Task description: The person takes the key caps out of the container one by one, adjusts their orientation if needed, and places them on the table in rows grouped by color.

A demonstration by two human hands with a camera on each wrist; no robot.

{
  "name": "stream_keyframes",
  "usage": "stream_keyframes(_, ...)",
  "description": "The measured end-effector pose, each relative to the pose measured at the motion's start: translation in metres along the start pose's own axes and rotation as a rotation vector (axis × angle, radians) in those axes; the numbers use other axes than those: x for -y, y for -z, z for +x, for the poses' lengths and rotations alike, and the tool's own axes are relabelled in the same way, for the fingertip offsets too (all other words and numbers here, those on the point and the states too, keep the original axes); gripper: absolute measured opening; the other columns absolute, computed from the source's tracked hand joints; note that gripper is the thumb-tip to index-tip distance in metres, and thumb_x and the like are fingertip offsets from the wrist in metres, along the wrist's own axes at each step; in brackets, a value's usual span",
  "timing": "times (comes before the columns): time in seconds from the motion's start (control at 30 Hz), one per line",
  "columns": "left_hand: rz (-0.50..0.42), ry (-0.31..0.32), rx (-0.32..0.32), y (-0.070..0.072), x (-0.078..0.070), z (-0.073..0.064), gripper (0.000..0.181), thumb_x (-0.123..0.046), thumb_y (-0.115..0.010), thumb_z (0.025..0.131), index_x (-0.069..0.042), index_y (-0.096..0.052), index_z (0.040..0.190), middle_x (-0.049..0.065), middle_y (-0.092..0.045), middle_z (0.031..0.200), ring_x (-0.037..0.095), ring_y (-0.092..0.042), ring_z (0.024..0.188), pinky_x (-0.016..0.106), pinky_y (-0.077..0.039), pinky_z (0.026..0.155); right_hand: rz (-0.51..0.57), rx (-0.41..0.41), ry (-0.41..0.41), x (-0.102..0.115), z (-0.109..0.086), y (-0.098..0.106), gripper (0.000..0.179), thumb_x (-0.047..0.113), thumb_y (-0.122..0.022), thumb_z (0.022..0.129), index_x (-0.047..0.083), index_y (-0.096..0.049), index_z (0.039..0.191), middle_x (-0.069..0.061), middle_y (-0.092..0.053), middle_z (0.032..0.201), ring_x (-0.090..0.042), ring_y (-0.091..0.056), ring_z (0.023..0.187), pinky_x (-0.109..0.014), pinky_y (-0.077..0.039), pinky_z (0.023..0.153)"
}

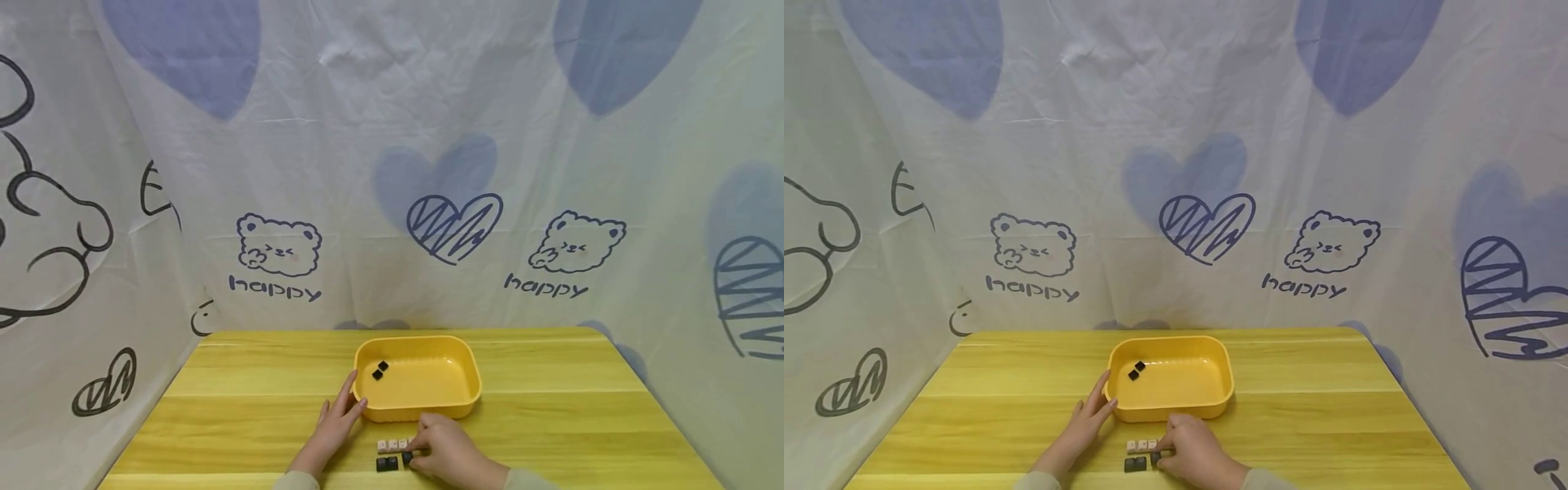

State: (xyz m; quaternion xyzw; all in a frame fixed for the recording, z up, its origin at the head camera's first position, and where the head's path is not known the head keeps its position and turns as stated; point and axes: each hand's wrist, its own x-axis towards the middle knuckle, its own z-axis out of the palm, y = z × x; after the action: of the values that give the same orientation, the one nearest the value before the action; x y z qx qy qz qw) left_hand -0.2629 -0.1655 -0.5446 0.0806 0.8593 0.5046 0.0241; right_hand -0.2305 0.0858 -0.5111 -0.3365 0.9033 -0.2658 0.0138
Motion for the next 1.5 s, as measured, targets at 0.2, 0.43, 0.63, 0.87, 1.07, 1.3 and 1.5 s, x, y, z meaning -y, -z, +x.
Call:
stream_keyframes(0.2,-0.006,0.003,-0.006,-0.0011,0.0017,0.0005,0.066,-0.035,-0.050,0.103,-0.016,-0.019,0.157,0.026,-0.050,0.139,0.043,-0.039,0.134,0.063,0.010,0.111,-0.065,-0.026,0.037,0.0011,0.0012,-0.0049,0.017,0.024,-0.086,0.074,0.021,-0.080,0.089,0.015,-0.036,0.072,-0.001,-0.033,0.065,-0.016,-0.030,0.060)
stream_keyframes(0.43,-0.006,0.012,-0.009,-0.0009,0.0026,0.0010,0.065,-0.035,-0.050,0.103,-0.016,-0.019,0.157,0.027,-0.050,0.138,0.043,-0.041,0.133,0.063,0.009,0.111,-0.097,-0.021,0.039,0.0043,0.0011,-0.0053,0.017,0.026,-0.086,0.073,0.021,-0.080,0.089,0.015,-0.036,0.071,-0.001,-0.033,0.064,-0.016,-0.031,0.060)
stream_keyframes(0.63,-0.004,0.003,-0.018,-0.0009,0.0007,0.0001,0.066,-0.035,-0.050,0.102,-0.014,-0.020,0.157,0.028,-0.049,0.139,0.044,-0.040,0.133,0.063,0.009,0.111,-0.100,-0.013,0.031,0.0044,0.0026,-0.0057,0.019,0.027,-0.086,0.073,0.021,-0.080,0.090,0.015,-0.039,0.071,0.000,-0.034,0.064,-0.017,-0.031,0.060)
stream_keyframes(0.87,-0.003,0.010,-0.016,-0.0015,0.0005,-0.0005,0.065,-0.034,-0.050,0.103,-0.015,-0.020,0.157,0.027,-0.048,0.139,0.044,-0.040,0.133,0.062,0.009,0.112,-0.080,-0.009,0.021,0.0038,0.0025,-0.0075,0.019,0.027,-0.086,0.073,0.021,-0.080,0.090,0.015,-0.041,0.071,0.000,-0.035,0.064,-0.017,-0.033,0.059)
stream_keyframes(1.07,-0.008,0.008,-0.011,-0.0013,0.0000,-0.0006,0.065,-0.034,-0.050,0.103,-0.015,-0.020,0.157,0.029,-0.047,0.139,0.043,-0.040,0.133,0.062,0.010,0.111,-0.084,-0.017,0.036,0.0030,0.0024,-0.0079,0.019,0.027,-0.087,0.073,0.021,-0.080,0.090,0.015,-0.042,0.071,0.001,-0.036,0.064,-0.016,-0.033,0.061)
stream_keyframes(1.3,-0.002,0.005,-0.002,-0.0007,-0.0006,0.0003,0.065,-0.033,-0.049,0.103,-0.014,-0.019,0.157,0.028,-0.047,0.140,0.044,-0.039,0.134,0.063,0.010,0.111,-0.084,-0.007,0.043,0.0022,0.0031,-0.0079,0.019,0.028,-0.086,0.073,0.021,-0.080,0.090,0.015,-0.042,0.071,0.001,-0.035,0.063,-0.016,-0.033,0.059)
stream_keyframes(1.5,-0.007,0.002,-0.004,-0.0009,-0.0006,0.0011,0.065,-0.033,-0.050,0.103,-0.014,-0.019,0.157,0.028,-0.047,0.139,0.043,-0.040,0.133,0.064,0.009,0.111,-0.098,-0.007,0.048,0.0018,0.0029,-0.0081,0.019,0.028,-0.086,0.073,0.022,-0.080,0.089,0.015,-0.041,0.070,0.001,-0.035,0.064,-0.016,-0.033,0.060)
